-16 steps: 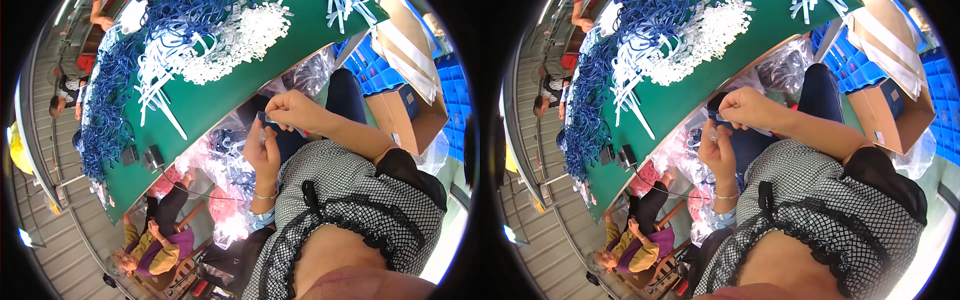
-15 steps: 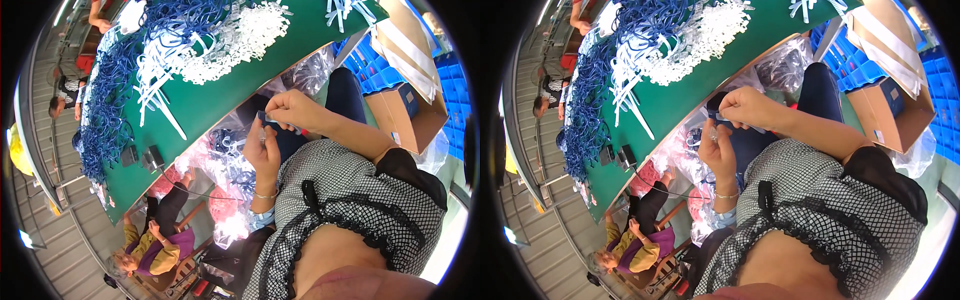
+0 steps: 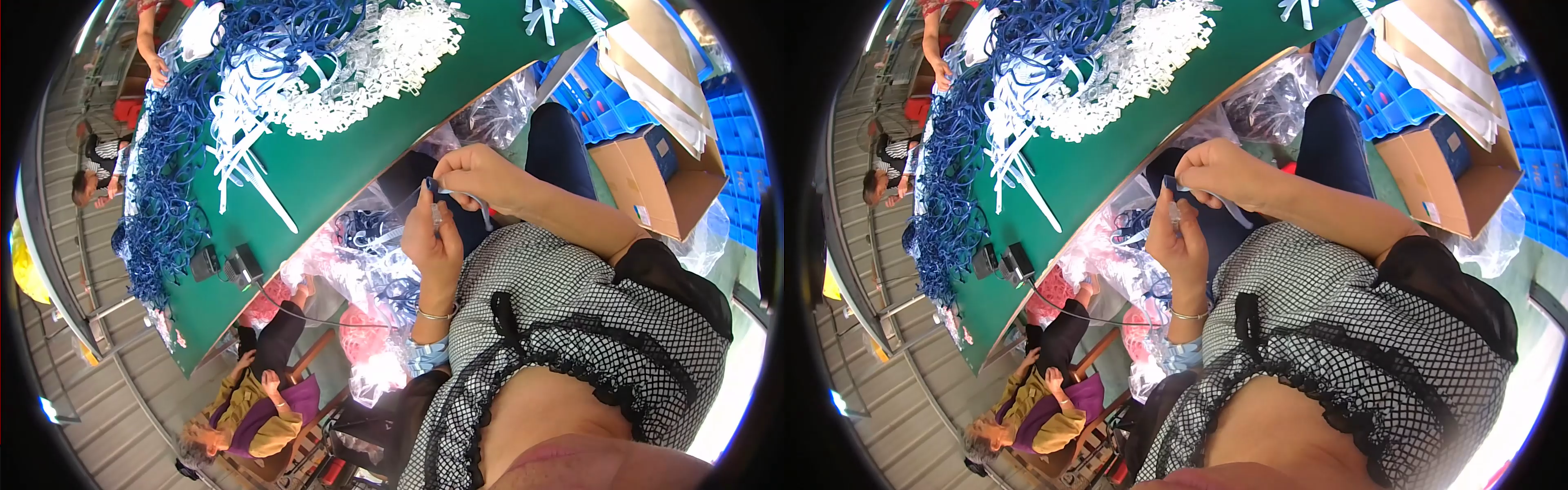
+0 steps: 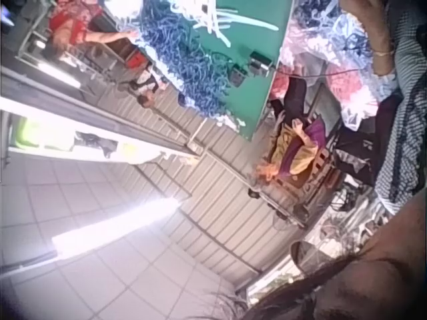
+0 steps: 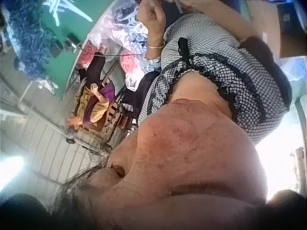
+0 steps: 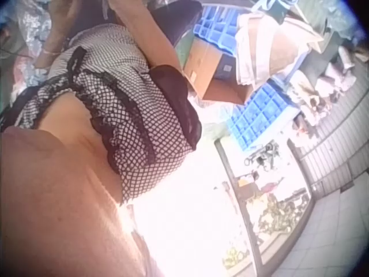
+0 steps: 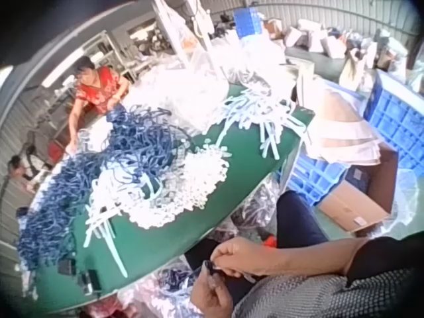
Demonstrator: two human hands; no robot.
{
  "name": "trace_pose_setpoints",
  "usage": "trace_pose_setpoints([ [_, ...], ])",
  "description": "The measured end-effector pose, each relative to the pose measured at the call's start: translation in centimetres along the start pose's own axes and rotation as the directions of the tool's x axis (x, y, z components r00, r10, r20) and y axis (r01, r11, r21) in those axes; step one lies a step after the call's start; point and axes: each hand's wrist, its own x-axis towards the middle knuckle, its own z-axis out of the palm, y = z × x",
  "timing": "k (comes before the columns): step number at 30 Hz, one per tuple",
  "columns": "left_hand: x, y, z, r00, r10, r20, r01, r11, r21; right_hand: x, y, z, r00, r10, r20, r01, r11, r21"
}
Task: The person assembles small blue and white plastic components by hand, fitting them together.
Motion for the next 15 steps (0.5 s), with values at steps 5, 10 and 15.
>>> trace_pose_setpoints([
  [5, 0.6, -0.4, 0.0, 0.991, 0.134, -0.021, -0.132, 0.987, 0.092, -0.3, -0.1, 0.1, 0.999, 0.04, 0.029, -0.046, 0.972, 0.23],
  [10, -0.1, -0.9, -1.0, 0.95, -0.307, 0.052, 0.304, 0.877, -0.372, -0.1, -0.3, -0.6, 0.979, -0.165, 0.121, 0.198, 0.908, -0.368],
  [15, 0.8, -0.5, -3.6, 0.922, -0.268, 0.278, 0.372, 0.81, -0.454, -0.9, -2.2, -1.0, 0.954, 0.013, 0.3, 0.059, 0.972, -0.228],
])
